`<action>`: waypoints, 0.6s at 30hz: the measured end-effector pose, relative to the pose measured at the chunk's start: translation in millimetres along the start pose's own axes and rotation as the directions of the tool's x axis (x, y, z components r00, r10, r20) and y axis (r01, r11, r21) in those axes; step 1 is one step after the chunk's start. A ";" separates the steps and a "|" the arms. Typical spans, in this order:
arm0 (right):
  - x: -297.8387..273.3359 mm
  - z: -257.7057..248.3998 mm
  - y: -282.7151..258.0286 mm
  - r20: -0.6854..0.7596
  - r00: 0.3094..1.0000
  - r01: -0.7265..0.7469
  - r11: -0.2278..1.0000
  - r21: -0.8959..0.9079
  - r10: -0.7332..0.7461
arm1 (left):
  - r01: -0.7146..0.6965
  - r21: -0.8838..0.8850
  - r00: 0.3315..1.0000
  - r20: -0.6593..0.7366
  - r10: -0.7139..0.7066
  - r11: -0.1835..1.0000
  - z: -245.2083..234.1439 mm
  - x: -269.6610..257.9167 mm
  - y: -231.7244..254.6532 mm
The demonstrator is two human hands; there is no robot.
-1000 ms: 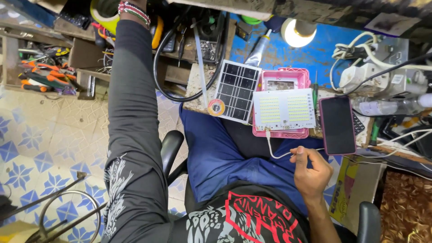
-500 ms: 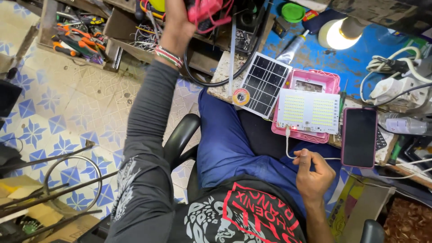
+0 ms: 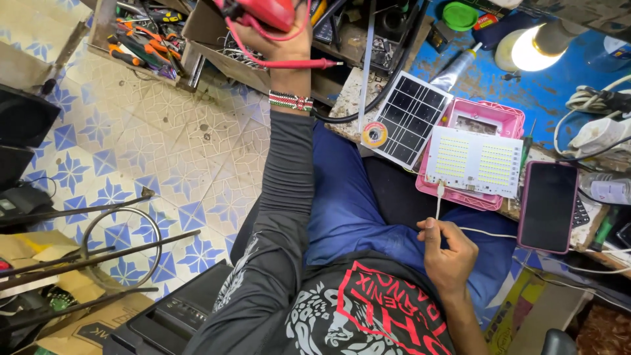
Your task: The person sits in a chair and uses a multimeter to test the voltage of a USB cable connected to a solar panel and an LED light board. They then pick up a smartphone, unlock it, and briefly interact with the screen before returning to test the USB cable with the multimeter probes.
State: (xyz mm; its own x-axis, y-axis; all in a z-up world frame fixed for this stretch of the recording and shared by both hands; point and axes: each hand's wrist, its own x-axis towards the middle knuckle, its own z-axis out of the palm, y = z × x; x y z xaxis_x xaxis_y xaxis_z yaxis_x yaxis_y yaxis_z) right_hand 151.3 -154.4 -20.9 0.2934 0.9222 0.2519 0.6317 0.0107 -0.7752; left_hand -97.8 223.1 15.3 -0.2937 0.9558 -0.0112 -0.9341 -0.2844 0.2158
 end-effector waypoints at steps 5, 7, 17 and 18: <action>-5.2 1.2 5.7 0.016 1.000 -0.011 1.000 0.011 0.011 | 0.153 -0.002 0.980 0.133 -0.151 0.988 -19.0 -51.0 27.8; -5.5 -2.8 2.0 0.022 1.000 -0.017 1.000 0.011 0.017 | 0.226 0.001 0.958 0.182 -0.222 0.974 -29.8 -70.1 31.5; 37.0 -10.0 -35.8 0.043 0.959 0.238 0.877 0.417 -0.281 | 0.522 0.061 0.758 0.424 -0.495 0.851 -69.9 -172.6 70.9; 41.6 -7.9 -45.3 0.051 0.954 0.246 0.873 0.421 -0.294 | 0.537 0.069 0.736 0.450 -0.506 0.841 -73.1 -184.6 78.8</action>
State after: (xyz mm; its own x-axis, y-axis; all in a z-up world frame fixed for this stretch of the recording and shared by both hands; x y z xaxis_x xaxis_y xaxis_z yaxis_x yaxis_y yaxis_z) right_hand 140.6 -119.5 29.3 0.0575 0.8968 0.4387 0.3218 0.3993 -0.8585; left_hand -132.1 18.8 -37.0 0.3484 0.8803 0.3219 -0.9291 0.2788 0.2431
